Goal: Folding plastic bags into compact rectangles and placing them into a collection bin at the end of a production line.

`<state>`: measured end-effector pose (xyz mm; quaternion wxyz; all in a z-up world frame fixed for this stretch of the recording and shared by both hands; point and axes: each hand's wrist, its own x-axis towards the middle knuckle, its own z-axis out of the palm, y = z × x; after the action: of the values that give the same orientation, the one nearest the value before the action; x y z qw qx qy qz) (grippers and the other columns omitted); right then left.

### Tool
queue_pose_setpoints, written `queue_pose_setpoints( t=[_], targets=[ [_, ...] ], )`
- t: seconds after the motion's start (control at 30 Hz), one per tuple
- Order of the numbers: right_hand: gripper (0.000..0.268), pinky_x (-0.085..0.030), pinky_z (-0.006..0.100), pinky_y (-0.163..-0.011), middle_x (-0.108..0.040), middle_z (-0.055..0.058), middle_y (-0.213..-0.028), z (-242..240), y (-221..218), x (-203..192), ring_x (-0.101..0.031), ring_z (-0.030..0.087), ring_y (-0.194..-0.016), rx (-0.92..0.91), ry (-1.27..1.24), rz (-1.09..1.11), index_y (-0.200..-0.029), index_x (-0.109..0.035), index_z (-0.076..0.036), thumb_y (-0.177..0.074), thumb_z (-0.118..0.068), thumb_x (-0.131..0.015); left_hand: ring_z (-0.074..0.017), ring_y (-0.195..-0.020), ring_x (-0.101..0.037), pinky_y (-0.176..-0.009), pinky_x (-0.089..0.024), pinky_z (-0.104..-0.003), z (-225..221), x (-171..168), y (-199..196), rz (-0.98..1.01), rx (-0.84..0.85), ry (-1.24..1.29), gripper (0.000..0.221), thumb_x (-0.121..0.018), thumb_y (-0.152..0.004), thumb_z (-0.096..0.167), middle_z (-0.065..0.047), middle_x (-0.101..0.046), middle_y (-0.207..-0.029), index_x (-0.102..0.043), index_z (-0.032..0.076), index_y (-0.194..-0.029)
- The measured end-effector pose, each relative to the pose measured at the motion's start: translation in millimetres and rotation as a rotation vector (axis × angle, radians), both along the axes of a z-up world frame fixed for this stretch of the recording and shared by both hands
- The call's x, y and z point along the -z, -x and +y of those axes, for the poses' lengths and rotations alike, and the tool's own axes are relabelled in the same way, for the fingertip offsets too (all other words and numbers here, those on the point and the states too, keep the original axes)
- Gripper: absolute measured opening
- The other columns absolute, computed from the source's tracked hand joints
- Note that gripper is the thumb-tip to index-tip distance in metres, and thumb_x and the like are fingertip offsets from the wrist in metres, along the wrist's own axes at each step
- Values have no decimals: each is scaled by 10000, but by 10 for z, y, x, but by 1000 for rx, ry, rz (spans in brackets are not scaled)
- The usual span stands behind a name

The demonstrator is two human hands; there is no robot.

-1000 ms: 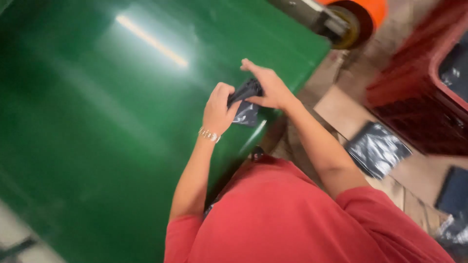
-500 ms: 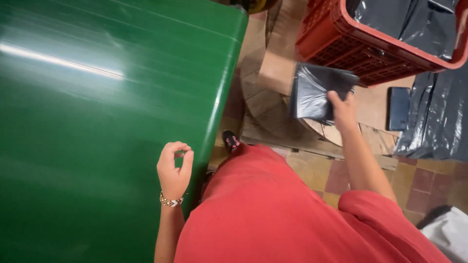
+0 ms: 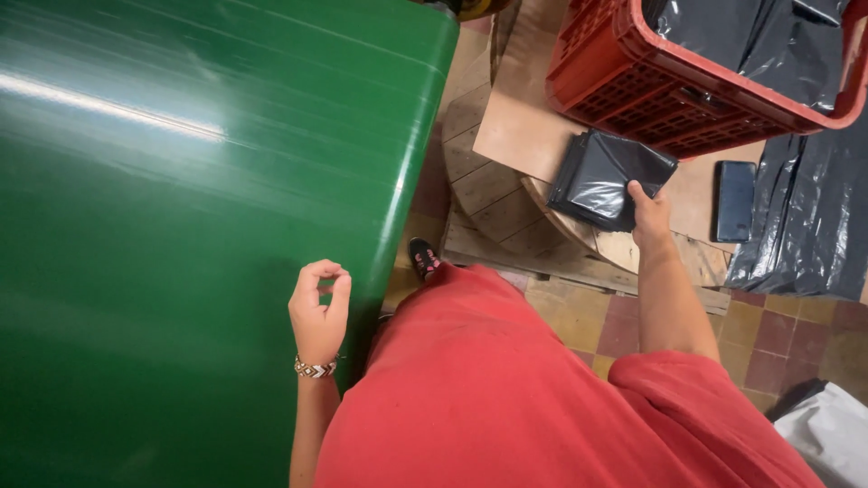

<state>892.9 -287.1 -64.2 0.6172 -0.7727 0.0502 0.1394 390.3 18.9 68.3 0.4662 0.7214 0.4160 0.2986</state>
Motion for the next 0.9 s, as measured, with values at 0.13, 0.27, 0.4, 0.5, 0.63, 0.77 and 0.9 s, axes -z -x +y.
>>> queue_pose_setpoints(
  t=[0.13, 0.27, 0.4, 0.5, 0.63, 0.77, 0.9],
  targets=[
    [184, -591, 417, -788, -680, 31, -896, -19, -37, 45, -698, 177, -860, -23, 52, 4, -1058, -712, -158, -918, -194, -826, -244, -905, -683, -763, -595, -369, -27, 35, 65, 11, -31, 25, 89, -677, -949, 65, -93, -702, -948, -637, 46, -1026],
    [528, -536, 434, -842, -693, 158, -988, -167, -116, 242, -696, 298, -980, -93, 472, -363, -1172, -601, -102, -802, -241, -952, -226, -903, -685, -761, -598, -350, -61, 77, 143, 16, -57, 20, 101, -680, -943, 62, -77, -702, -955, -643, 59, -1036],
    [776, -256, 619, -1060, -505, 272, -1375, 474, 307, -391, -421, 479, -1307, -357, 980, -1083, -1450, -488, -28, -860, -392, -836, -246, -910, -689, -755, -599, -354, -65, 44, 120, 25, -89, 6, 106, -685, -931, 75, -92, -704, -961, -649, 61, -1029],
    [779, -149, 635, -1090, -494, 260, -1475, 625, 438, -380, -341, 471, -1407, -572, 910, -1259, -1501, -549, -38, -916, -535, -683, -272, -911, -699, -741, -608, -366, -74, -80, 70, 41, -97, -9, 103, -702, -905, 84, -104, -711, -955, -661, 63, -997],
    [944, -83, 844, -1017, -238, 166, -1644, 779, 492, -343, -101, 496, -1479, -684, 998, -732, -1590, -301, -231, -786, -669, -532, -184, -894, -661, -772, -568, -306, -81, -110, 30, 58, -74, -112, 139, -625, -893, 163, -56, -686, -992, -651, 91, -1009],
    [1019, -31, 837, -1016, -265, 248, -1645, 750, 468, -222, -101, 542, -1485, -697, 974, -821, -1593, -351, -172, -775, -771, -453, -170, -871, -660, -766, -535, -305, -157, -171, 91, 127, -128, -86, 139, -611, -888, 206, -22, -689, -963, -655, 123, -990],
    [944, -139, 889, -934, -548, 391, -1592, 632, 417, 90, -363, 684, -1429, -552, 846, -1220, -1611, -600, -61, -897, -678, -564, -190, -829, -651, -750, -505, -323, -223, -67, 156, 153, -134, -194, 128, -606, -897, 217, -19, -695, -921, -640, 124, -978]
  ],
)
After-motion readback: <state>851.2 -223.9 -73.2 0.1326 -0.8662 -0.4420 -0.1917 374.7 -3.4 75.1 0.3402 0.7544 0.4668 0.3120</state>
